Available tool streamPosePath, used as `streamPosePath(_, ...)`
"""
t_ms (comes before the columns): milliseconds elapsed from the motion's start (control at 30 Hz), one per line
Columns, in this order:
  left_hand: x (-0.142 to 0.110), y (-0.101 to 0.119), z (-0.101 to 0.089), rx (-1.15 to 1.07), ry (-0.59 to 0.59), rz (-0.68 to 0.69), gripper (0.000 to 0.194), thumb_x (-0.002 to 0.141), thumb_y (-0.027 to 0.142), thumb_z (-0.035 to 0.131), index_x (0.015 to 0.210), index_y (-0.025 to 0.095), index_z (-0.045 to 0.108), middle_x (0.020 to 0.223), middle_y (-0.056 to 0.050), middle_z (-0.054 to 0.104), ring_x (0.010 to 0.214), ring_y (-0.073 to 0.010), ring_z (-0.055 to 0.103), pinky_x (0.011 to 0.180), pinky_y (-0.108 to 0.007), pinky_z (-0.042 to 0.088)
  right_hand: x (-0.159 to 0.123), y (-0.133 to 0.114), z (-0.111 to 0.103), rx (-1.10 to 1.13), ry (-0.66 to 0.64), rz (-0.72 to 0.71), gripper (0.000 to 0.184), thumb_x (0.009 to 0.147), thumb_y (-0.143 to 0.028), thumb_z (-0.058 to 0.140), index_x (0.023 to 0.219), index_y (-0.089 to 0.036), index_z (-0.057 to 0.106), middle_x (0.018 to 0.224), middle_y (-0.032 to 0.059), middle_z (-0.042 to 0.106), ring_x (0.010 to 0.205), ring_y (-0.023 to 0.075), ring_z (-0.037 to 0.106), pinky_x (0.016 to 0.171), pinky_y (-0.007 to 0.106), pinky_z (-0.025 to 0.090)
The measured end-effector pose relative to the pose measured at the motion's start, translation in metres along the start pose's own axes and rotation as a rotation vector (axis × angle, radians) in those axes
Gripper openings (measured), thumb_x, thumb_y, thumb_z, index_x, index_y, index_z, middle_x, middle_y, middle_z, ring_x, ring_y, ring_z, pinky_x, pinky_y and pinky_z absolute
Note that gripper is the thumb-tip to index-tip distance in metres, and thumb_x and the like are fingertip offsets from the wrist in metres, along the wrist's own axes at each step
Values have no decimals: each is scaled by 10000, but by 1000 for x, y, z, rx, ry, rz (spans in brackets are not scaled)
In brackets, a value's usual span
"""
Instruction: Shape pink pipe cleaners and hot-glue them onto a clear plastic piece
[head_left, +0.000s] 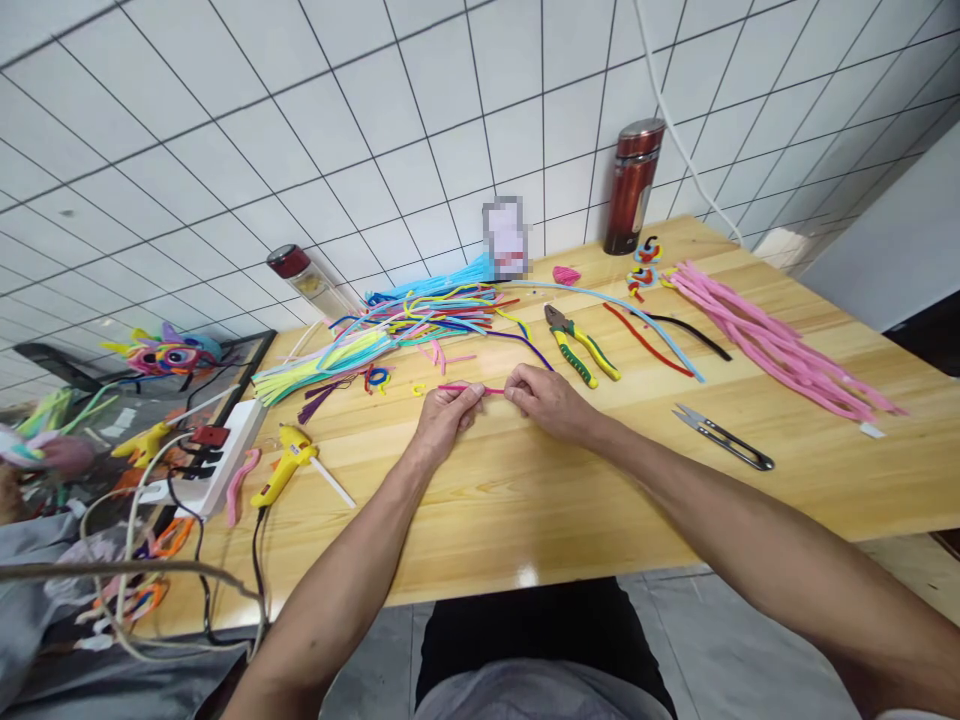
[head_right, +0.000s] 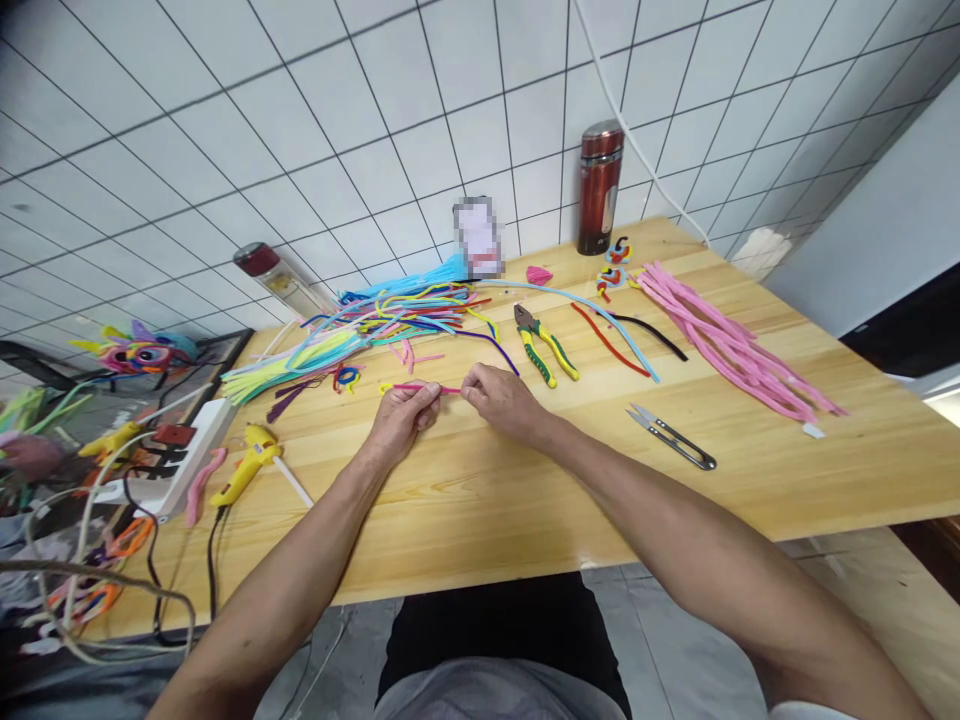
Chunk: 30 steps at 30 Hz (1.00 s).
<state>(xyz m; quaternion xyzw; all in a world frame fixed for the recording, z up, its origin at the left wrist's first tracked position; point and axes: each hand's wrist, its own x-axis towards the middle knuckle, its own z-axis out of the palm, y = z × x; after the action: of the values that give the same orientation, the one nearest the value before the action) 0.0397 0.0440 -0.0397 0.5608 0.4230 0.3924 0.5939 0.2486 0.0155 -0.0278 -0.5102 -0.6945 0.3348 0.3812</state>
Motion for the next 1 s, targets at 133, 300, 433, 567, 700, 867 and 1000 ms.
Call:
streamPosePath(133, 2, 0, -3, -11, -6, -15, 471, 795, 561, 796, 618, 147, 657, 432, 41, 427, 417, -53, 303, 467, -244, 173, 0, -1, -1, -27, -36, 6, 97, 903, -186, 552, 816, -206, 589, 753, -2, 630, 759, 160, 563, 732, 279, 389)
streamPosePath(300, 3, 5, -2, -70, 13, -36, 475, 727, 537, 850, 579, 145, 627, 444, 40, 442, 410, -43, 311, 452, -233, 187, 0, -4, -2, 48, -81, 65, 99, 923, -236, 558, 839, -206, 600, 671, -30, 619, 648, 141, 559, 676, 268, 392)
streamPosePath(433, 1, 10, 5, -145, 28, -34, 462, 686, 539, 880, 638, 142, 650, 472, 50, 467, 406, -36, 318, 436, -216, 205, -1, -5, -1, 146, -48, 81, 147, 938, -319, 554, 875, -201, 616, 675, -27, 634, 648, 146, 587, 658, 268, 411)
streamPosePath(567, -1, 7, 11, -152, 15, -39, 441, 636, 495, 924, 787, 139, 713, 555, 51, 539, 423, -34, 357, 429, -203, 221, -3, -6, 1, 131, -43, 71, 165, 925, -341, 555, 856, -202, 611, 686, -21, 638, 640, 146, 578, 642, 273, 406)
streamPosePath(700, -1, 2, 11, -130, 12, -30, 413, 672, 487, 903, 789, 138, 715, 539, 56, 531, 429, -36, 368, 436, -204, 221, -3, -6, 3, 163, -56, 69, 170, 903, -376, 574, 875, -211, 600, 679, -26, 635, 624, 151, 577, 622, 278, 410)
streamPosePath(867, 0, 2, 10, -158, 15, -17, 403, 688, 481, 892, 763, 134, 700, 548, 50, 548, 427, -32, 370, 433, -207, 223, -2, -4, 3, 196, -60, 64, 171, 881, -383, 573, 893, -214, 598, 673, -23, 638, 632, 163, 593, 617, 284, 418)
streamPosePath(1000, -1, 6, 11, -180, 15, -24, 427, 658, 489, 911, 748, 138, 685, 522, 65, 517, 411, -26, 352, 430, -202, 216, -3, -6, 1, 149, -53, 55, 132, 874, -339, 538, 840, -219, 583, 671, -16, 647, 640, 163, 584, 629, 283, 414)
